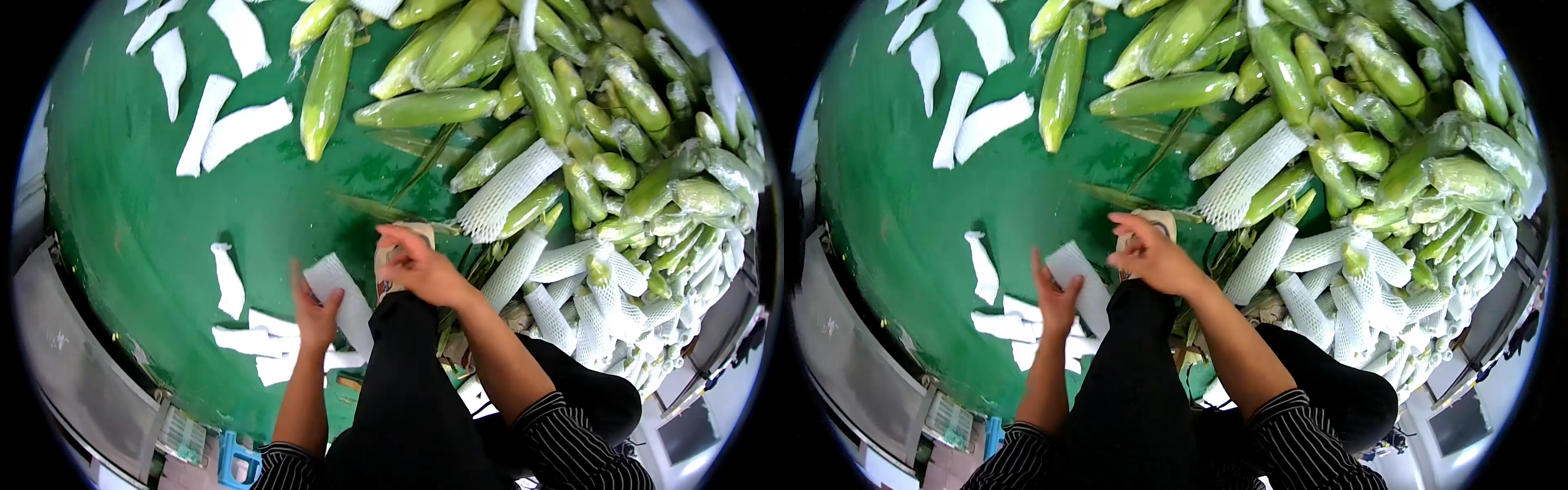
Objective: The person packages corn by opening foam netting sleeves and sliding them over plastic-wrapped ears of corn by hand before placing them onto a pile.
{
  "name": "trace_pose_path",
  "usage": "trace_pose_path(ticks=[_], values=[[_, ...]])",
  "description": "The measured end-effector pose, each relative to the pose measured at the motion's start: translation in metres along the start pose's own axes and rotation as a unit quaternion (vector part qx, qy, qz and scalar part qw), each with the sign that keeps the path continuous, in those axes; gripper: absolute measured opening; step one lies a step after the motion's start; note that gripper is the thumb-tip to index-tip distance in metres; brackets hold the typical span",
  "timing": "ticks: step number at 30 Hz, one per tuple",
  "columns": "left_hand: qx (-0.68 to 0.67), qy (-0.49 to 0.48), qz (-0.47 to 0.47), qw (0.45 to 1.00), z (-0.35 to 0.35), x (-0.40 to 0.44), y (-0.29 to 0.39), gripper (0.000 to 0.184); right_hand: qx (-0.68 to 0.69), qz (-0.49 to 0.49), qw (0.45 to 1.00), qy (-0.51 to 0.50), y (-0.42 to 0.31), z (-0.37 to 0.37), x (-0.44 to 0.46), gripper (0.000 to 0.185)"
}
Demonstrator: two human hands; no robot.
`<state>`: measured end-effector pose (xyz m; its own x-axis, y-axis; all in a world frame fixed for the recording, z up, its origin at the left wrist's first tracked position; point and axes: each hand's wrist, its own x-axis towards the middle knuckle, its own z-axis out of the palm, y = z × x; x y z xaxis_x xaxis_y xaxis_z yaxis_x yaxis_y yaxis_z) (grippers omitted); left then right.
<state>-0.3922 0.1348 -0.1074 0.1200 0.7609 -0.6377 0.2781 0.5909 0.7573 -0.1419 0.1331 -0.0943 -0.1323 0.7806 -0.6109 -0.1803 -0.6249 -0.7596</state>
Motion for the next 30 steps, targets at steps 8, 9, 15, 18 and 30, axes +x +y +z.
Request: trace_pose_path(ticks=[8,9,15,18,30], values=[[-0.166,-0.136,-0.021,0.976,0.026,0.081,0.163,0.039,0.434,-0.049,0.88,-0.184,-0.062,0.012,0.062,0.04],[-0.168,-0.143,-0.034,0.975,0.03,0.087,0.168,0.037,0.385,-0.034,0.911,-0.141,-0.083,0.01,0.059,0.043],[0.012,-0.116,0.085,0.989,0.066,0.094,0.168,0.035,0.103,-0.194,0.975,0.02,-0.062,-0.015,0.074,0.043],[-0.146,-0.091,0.084,0.981,0.092,0.086,0.178,0.022,0.199,-0.194,0.959,0.056,-0.064,-0.012,0.07,0.036],[0.292,0.201,0.399,0.846,0.101,0.264,0.204,0.048,0.093,-0.158,0.962,0.201,-0.068,-0.039,0.039,0.016]])
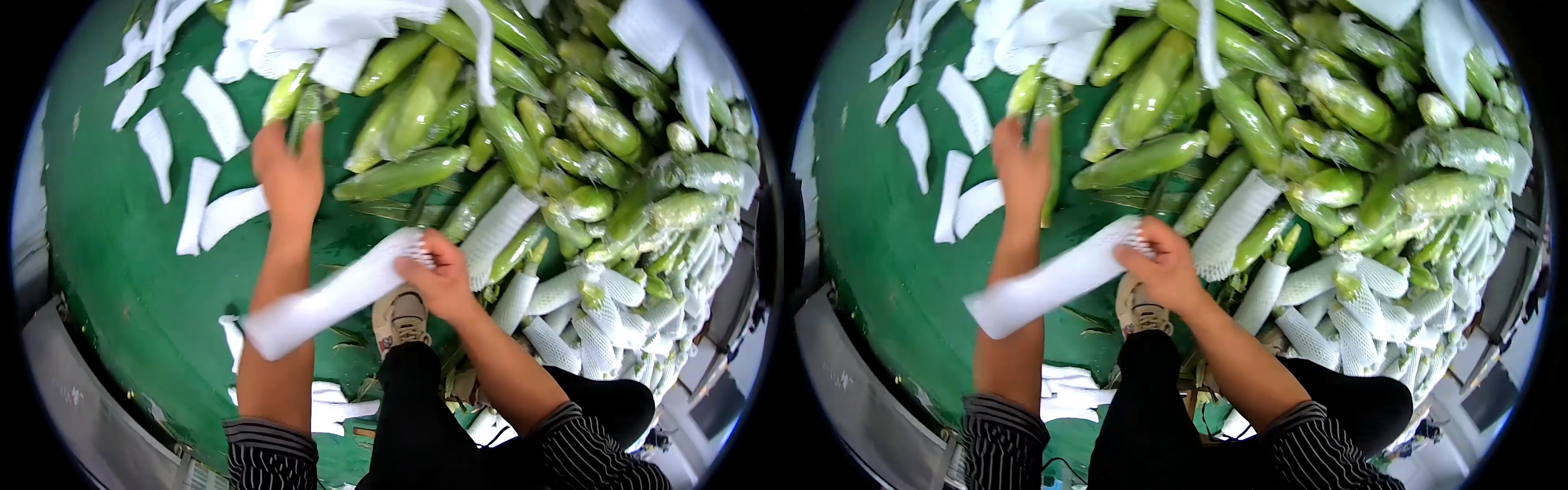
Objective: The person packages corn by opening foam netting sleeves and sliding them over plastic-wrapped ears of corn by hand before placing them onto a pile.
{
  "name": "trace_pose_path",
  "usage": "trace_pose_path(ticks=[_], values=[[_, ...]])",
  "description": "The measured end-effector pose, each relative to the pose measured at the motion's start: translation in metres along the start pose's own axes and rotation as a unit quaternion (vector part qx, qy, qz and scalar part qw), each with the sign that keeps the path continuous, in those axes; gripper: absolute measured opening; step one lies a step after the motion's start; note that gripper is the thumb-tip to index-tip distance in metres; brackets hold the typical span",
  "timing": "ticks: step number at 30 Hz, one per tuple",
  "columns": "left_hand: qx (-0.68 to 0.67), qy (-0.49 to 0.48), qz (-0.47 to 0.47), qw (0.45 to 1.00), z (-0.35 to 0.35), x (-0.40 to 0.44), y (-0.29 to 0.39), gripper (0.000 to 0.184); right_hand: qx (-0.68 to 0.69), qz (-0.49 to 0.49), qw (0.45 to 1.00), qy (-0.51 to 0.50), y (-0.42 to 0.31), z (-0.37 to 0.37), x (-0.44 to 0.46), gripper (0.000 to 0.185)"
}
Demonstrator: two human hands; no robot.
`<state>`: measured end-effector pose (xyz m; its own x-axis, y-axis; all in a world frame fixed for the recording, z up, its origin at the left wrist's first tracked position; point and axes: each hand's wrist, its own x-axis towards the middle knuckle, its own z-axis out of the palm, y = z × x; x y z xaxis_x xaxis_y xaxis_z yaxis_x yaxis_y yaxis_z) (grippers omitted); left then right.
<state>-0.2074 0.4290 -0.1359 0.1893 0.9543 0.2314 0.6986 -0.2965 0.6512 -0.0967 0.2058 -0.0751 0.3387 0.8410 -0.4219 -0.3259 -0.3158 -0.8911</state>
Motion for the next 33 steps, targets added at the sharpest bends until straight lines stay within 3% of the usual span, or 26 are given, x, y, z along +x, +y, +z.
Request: trace_pose_path(ticks=[1,2,3,4,6,9,10,12,14,16,17,18,19,20,21,22,24,26,27,30,31,32,33], values=[[0.08,-0.006,0.043,0.996,0.018,0.027,-0.004,0.058,0.022,0.015,1.0,0.015,-0.001,-0.003,-0.002,0.014],[0.155,-0.115,0.02,0.981,0.026,0.04,-0.001,0.063,0.047,0.025,0.998,0.031,-0.002,-0.005,-0.004,0.013],[0.165,-0.105,0.015,0.98,0.039,0.039,0.002,0.062,0.098,0.06,0.993,0.02,0.004,-0.014,-0.008,0.012],[0.169,-0.187,-0.041,0.967,0.04,0.045,0.012,0.054,0.147,0.092,0.985,0.007,0.01,-0.02,-0.011,0.012],[0.201,-0.194,0.031,0.96,0.047,0.033,0.001,0.051,0.302,0.162,0.939,0.025,-0.019,-0.012,-0.017,0.017],[-0.108,-0.192,0.147,0.964,-0.017,-0.002,0.017,0.052,0.389,0.135,0.911,-0.025,-0.034,-0.013,-0.027,0.037],[-0.081,-0.168,0.213,0.959,-0.036,-0.024,0.027,0.052,0.393,0.126,0.91,-0.043,-0.044,-0.008,-0.028,0.049],[-0.162,-0.256,0.25,0.92,-0.083,-0.067,0.046,0.033,0.399,0.111,0.907,-0.078,-0.075,0.008,-0.033,0.072],[-0.217,-0.297,0.186,0.911,-0.103,-0.115,0.049,0.03,0.334,0.103,0.932,-0.101,-0.076,0.03,-0.025,0.064],[-0.148,-0.22,0.091,0.96,-0.118,-0.134,0.066,0.031,0.181,0.131,0.972,-0.077,-0.054,0.036,-0.008,0.05],[-0.059,-0.213,0.133,0.966,-0.122,-0.139,0.061,0.031,0.222,0.168,0.959,-0.051,-0.049,0.04,-0.003,0.039],[0.027,-0.208,0.174,0.962,-0.127,-0.14,0.053,0.03,0.192,0.184,0.964,0.009,-0.027,0.045,0.005,0.04],[0.0,-0.209,0.161,0.965,-0.136,-0.13,0.061,0.033,0.27,0.164,0.949,-0.02,-0.027,0.044,0.005,0.039],[-0.094,-0.209,0.121,0.966,-0.138,-0.128,0.064,0.031,0.346,0.148,0.925,-0.052,-0.026,0.043,0.006,0.038],[-0.133,-0.205,0.06,0.968,-0.136,-0.144,0.061,0.03,0.286,0.15,0.945,-0.044,-0.02,0.048,0.004,0.039],[-0.227,-0.169,-0.057,0.957,-0.138,-0.154,0.069,0.03,0.24,0.192,0.95,-0.05,-0.033,0.054,0.003,0.037],[-0.325,-0.161,-0.091,0.927,-0.139,-0.183,0.053,0.039,0.326,0.182,0.922,-0.097,-0.028,0.055,-0.006,0.03],[-0.525,-0.166,-0.302,0.778,-0.157,-0.213,0.051,0.056,0.149,0.202,0.966,-0.057,-0.029,0.067,-0.021,0.026],[-0.609,-0.108,-0.329,0.714,-0.158,-0.214,0.052,0.066,0.234,0.223,0.944,-0.068,-0.02,0.067,-0.023,0.025],[-0.683,-0.054,-0.459,0.565,-0.169,-0.206,0.055,0.064,0.267,0.206,0.936,-0.101,0.0,0.071,-0.027,0.025],[-0.651,-0.067,-0.411,0.635,-0.168,-0.216,0.047,0.062,0.256,0.205,0.939,-0.107,0.004,0.075,-0.029,0.024],[-0.614,-0.044,-0.479,0.626,-0.167,-0.222,0.033,0.06,0.263,0.215,0.934,-0.112,0.007,0.077,-0.031,0.025],[-0.67,-0.042,-0.489,0.557,-0.17,-0.216,0.036,0.059,0.269,0.218,0.93,-0.121,0.011,0.079,-0.031,0.025]])
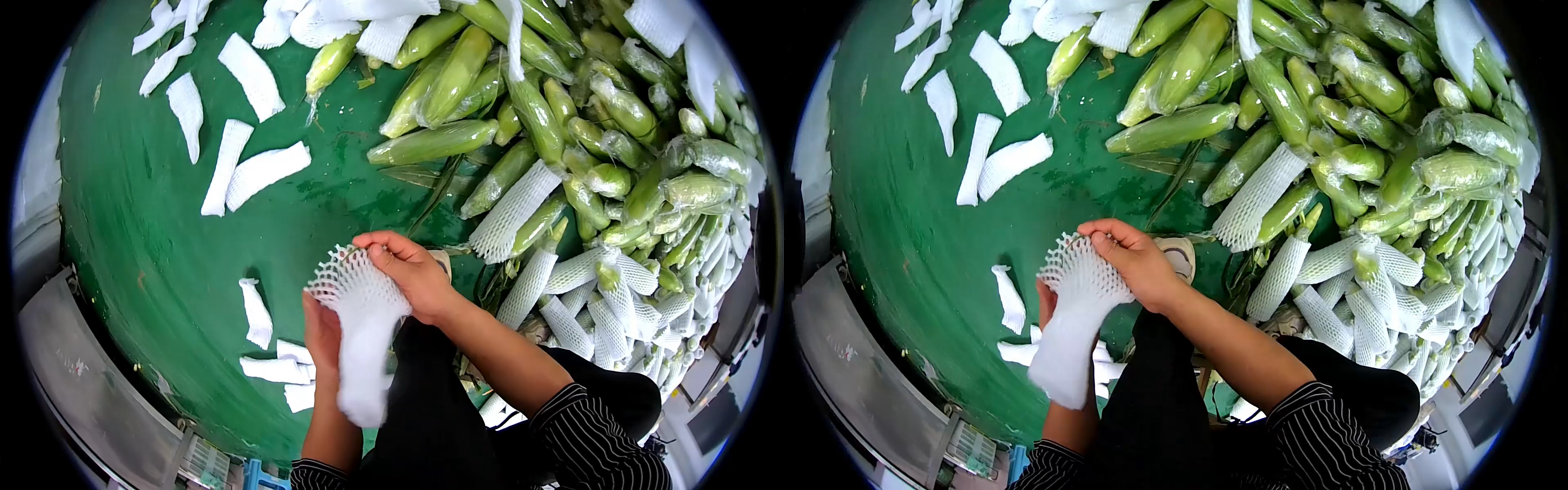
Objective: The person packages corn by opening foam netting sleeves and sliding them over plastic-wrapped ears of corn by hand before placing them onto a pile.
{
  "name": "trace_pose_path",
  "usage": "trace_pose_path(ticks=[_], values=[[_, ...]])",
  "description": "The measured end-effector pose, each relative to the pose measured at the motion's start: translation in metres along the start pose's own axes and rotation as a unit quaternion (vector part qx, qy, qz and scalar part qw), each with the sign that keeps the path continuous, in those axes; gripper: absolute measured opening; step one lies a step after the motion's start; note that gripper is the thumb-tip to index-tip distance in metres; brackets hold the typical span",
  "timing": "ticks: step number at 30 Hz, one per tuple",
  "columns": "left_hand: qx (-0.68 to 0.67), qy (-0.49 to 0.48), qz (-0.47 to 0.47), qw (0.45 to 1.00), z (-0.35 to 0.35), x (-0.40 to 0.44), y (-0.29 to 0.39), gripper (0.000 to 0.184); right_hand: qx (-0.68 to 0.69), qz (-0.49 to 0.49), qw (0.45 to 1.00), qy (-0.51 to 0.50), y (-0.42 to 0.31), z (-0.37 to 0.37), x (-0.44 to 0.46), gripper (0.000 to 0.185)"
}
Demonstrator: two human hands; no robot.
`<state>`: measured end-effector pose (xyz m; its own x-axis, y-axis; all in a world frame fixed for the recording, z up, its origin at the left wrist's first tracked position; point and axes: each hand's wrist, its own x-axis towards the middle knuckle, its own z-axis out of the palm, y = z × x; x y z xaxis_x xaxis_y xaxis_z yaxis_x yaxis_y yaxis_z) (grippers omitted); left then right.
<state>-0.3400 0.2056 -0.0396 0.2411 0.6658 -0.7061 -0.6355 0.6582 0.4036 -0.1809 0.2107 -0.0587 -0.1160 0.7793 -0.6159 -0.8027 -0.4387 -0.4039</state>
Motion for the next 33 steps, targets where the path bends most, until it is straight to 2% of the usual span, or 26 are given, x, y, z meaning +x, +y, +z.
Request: trace_pose_path(ticks=[1,2,5,6,7,8,10,12,13,14,15,16,17,18,20,21,22,23,24,25,27,28,30,32,33], values=[[-0.077,-0.021,-0.036,0.996,0.006,-0.002,0.005,0.059,0.007,0.006,1.0,-0.008,0.007,-0.003,0.003,0.026],[-0.091,0.014,-0.043,0.995,-0.012,-0.001,0.002,0.06,-0.026,-0.001,1.0,0.001,0.018,-0.009,0.01,0.026],[-0.054,0.04,-0.049,0.997,-0.069,0.021,-0.017,0.064,-0.163,-0.05,0.985,0.032,0.066,-0.046,0.048,0.026],[-0.065,0.034,-0.059,0.996,-0.085,0.032,-0.024,0.054,-0.235,-0.078,0.968,0.045,0.086,-0.065,0.064,0.028],[0.124,0.045,0.042,0.99,-0.115,0.045,-0.04,0.048,-0.303,-0.103,0.946,0.057,0.102,-0.075,0.072,0.029],[0.307,0.052,0.143,0.939,-0.148,0.062,-0.061,0.043,-0.281,-0.072,0.954,0.07,0.109,-0.074,0.077,0.029],[0.522,0.072,0.274,0.804,-0.142,0.074,-0.07,0.034,-0.243,-0.009,0.966,0.09,0.113,-0.068,0.085,0.03],[0.615,0.101,0.331,0.709,-0.107,0.065,-0.068,0.025,-0.022,0.075,0.992,0.096,0.094,-0.057,0.056,0.028],[0.569,0.143,0.301,0.751,-0.043,0.054,-0.052,0.019,0.086,0.114,0.985,0.093,0.08,-0.058,0.043,0.027],[0.669,0.041,0.361,0.649,-0.013,0.041,-0.042,0.014,0.204,0.11,0.972,0.042,0.082,-0.086,0.026,0.023],[0.757,-0.139,0.319,0.553,0.01,0.028,-0.028,0.015,0.32,0.109,0.941,-0.006,0.092,-0.113,0.004,0.019],[0.71,-0.293,0.342,0.542,0.028,0.024,-0.038,0.017,0.247,-0.059,0.967,-0.019,0.09,-0.105,-0.02,0.017],[0.679,-0.347,0.445,0.469,0.06,0.013,-0.045,0.02,0.166,-0.226,0.959,-0.03,0.082,-0.092,-0.046,0.015],[0.636,-0.421,0.433,0.481,0.057,0.014,-0.048,0.02,0.207,-0.213,0.955,0.006,0.074,-0.083,-0.066,0.015],[0.665,-0.361,0.382,0.531,0.019,0.031,-0.047,0.024,0.276,-0.202,0.936,0.078,0.051,-0.08,-0.095,0.015],[0.702,-0.138,0.438,0.543,-0.024,0.036,-0.035,0.033,0.273,-0.145,0.95,0.044,0.067,-0.107,-0.1,0.011],[0.7,0.076,0.432,0.564,-0.067,0.043,-0.023,0.044,0.192,-0.091,0.971,0.113,0.065,-0.113,-0.106,0.011],[0.722,0.248,0.429,0.483,-0.09,0.053,0.014,0.064,0.113,-0.033,0.976,0.185,0.065,-0.114,-0.106,0.011],[0.786,0.326,0.399,0.342,-0.147,0.059,0.047,0.071,0.077,-0.062,0.979,0.179,0.061,-0.115,-0.103,0.012],[0.828,0.358,0.287,0.322,-0.166,0.049,0.069,0.07,0.043,-0.082,0.981,0.172,0.059,-0.115,-0.099,0.013],[0.789,0.338,0.167,0.485,-0.271,0.053,0.104,0.065,0.054,-0.099,0.98,0.166,0.048,-0.099,-0.076,0.015],[0.789,0.308,0.172,0.504,-0.266,0.05,0.105,0.062,-0.042,-0.103,0.985,0.132,0.048,-0.097,-0.06,0.02],[0.783,0.249,0.186,0.538,-0.229,0.039,0.118,0.059,-0.22,-0.134,0.964,0.071,0.045,-0.081,-0.033,0.03],[0.724,0.108,0.322,0.6,-0.117,0.026,0.08,0.053,-0.335,-0.176,0.925,0.026,0.023,-0.041,-0.026,0.038],[0.703,0.036,0.295,0.646,-0.068,0.02,0.061,0.051,-0.37,-0.191,0.909,0.001,0.007,-0.021,-0.027,0.039]])
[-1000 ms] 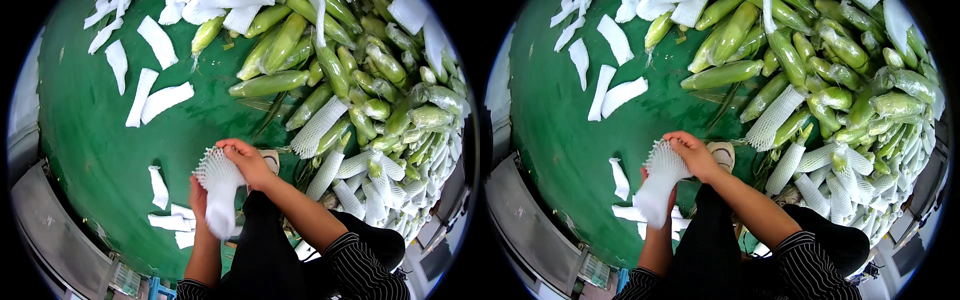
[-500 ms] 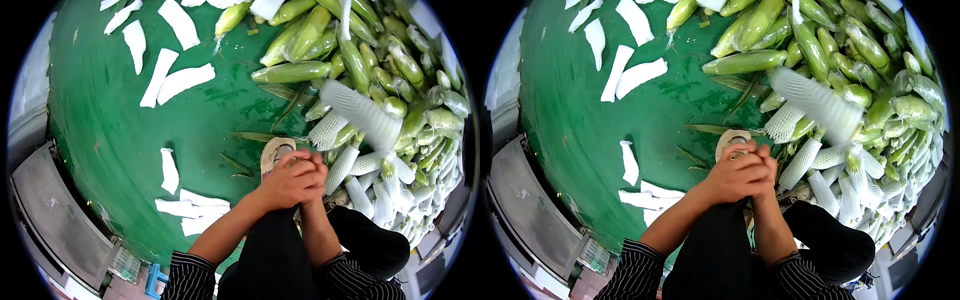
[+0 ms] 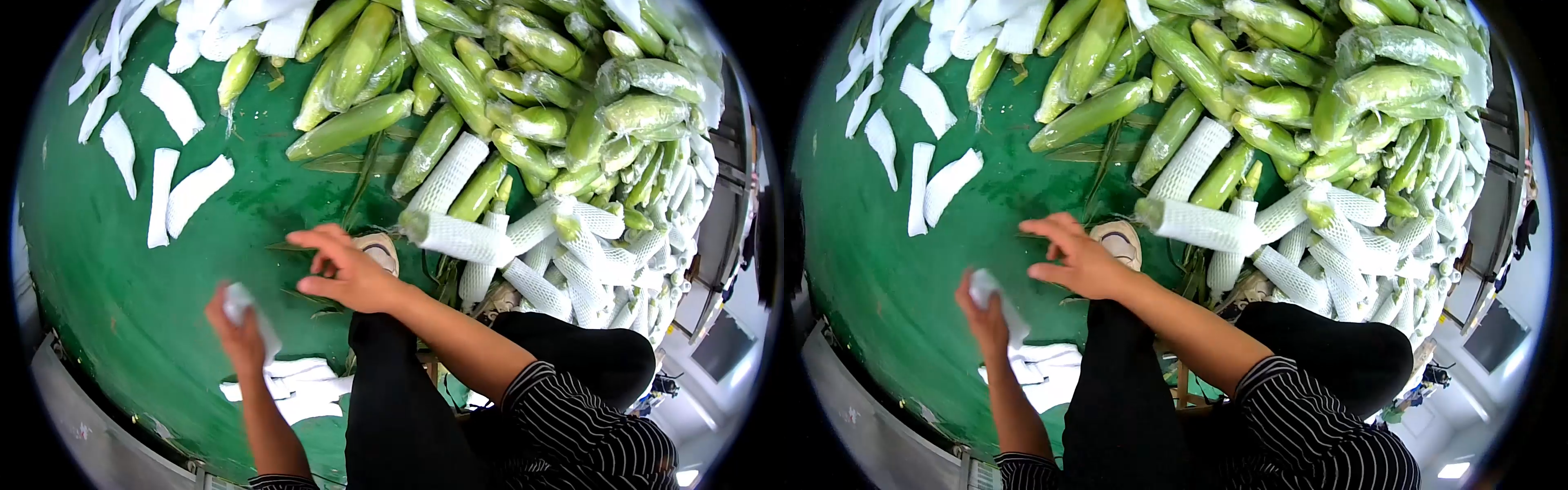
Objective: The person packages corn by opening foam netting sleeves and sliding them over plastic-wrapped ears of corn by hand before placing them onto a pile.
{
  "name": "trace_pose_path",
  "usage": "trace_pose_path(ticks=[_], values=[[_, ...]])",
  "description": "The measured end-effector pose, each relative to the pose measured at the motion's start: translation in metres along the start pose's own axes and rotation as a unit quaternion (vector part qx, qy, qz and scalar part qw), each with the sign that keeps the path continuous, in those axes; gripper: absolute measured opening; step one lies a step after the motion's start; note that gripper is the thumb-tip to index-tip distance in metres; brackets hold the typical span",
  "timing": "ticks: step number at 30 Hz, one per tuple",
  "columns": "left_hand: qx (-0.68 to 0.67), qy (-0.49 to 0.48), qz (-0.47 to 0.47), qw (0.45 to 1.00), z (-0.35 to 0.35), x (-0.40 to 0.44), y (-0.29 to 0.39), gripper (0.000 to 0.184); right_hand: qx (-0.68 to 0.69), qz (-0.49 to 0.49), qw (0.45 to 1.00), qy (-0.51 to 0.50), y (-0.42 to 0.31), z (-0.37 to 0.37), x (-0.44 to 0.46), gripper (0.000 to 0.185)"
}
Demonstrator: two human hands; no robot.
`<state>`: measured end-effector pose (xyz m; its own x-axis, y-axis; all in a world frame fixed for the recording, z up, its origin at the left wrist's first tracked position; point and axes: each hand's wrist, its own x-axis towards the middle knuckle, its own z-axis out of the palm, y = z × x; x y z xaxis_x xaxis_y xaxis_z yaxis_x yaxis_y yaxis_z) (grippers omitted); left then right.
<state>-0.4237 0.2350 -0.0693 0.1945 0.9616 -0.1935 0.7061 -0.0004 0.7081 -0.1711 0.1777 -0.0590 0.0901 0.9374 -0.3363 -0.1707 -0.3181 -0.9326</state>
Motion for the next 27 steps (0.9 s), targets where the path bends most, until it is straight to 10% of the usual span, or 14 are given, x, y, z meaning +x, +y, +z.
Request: trace_pose_path(ticks=[2,7,10,12,16,18,19,22,27], values=[[-0.227,-0.178,-0.019,0.957,0.025,0.009,0.056,0.048,-0.045,-0.12,0.992,-0.018,0.001,0.013,0.016,0.036],[-0.694,-0.255,-0.226,0.634,0.049,0.034,0.133,0.051,-0.087,-0.151,0.973,0.15,-0.013,-0.029,0.01,0.022],[-0.493,-0.301,-0.17,0.798,0.084,0.028,0.103,0.032,-0.122,-0.157,0.966,0.166,-0.008,-0.046,0.007,0.022],[-0.47,-0.242,-0.203,0.824,0.097,0.03,0.113,0.011,-0.145,-0.143,0.972,0.114,-0.005,-0.052,-0.003,0.031],[-0.337,-0.239,0.013,0.911,0.112,0.053,0.115,0.005,-0.216,-0.202,0.943,0.154,-0.008,-0.068,-0.011,0.032],[-0.238,-0.219,-0.054,0.945,0.124,0.084,0.124,0.021,-0.213,-0.245,0.922,0.212,-0.013,-0.09,-0.022,0.029],[-0.004,-0.071,0.105,0.992,0.138,0.098,0.121,0.038,-0.191,-0.219,0.931,0.219,-0.015,-0.101,-0.03,0.026],[0.193,-0.044,0.204,0.959,0.172,0.146,0.093,0.049,-0.11,-0.18,0.95,0.232,-0.015,-0.113,-0.039,0.017],[0.108,-0.147,0.305,0.935,0.154,0.147,0.08,0.053,0.313,0.077,0.899,0.297,-0.022,-0.094,-0.049,0.018]])
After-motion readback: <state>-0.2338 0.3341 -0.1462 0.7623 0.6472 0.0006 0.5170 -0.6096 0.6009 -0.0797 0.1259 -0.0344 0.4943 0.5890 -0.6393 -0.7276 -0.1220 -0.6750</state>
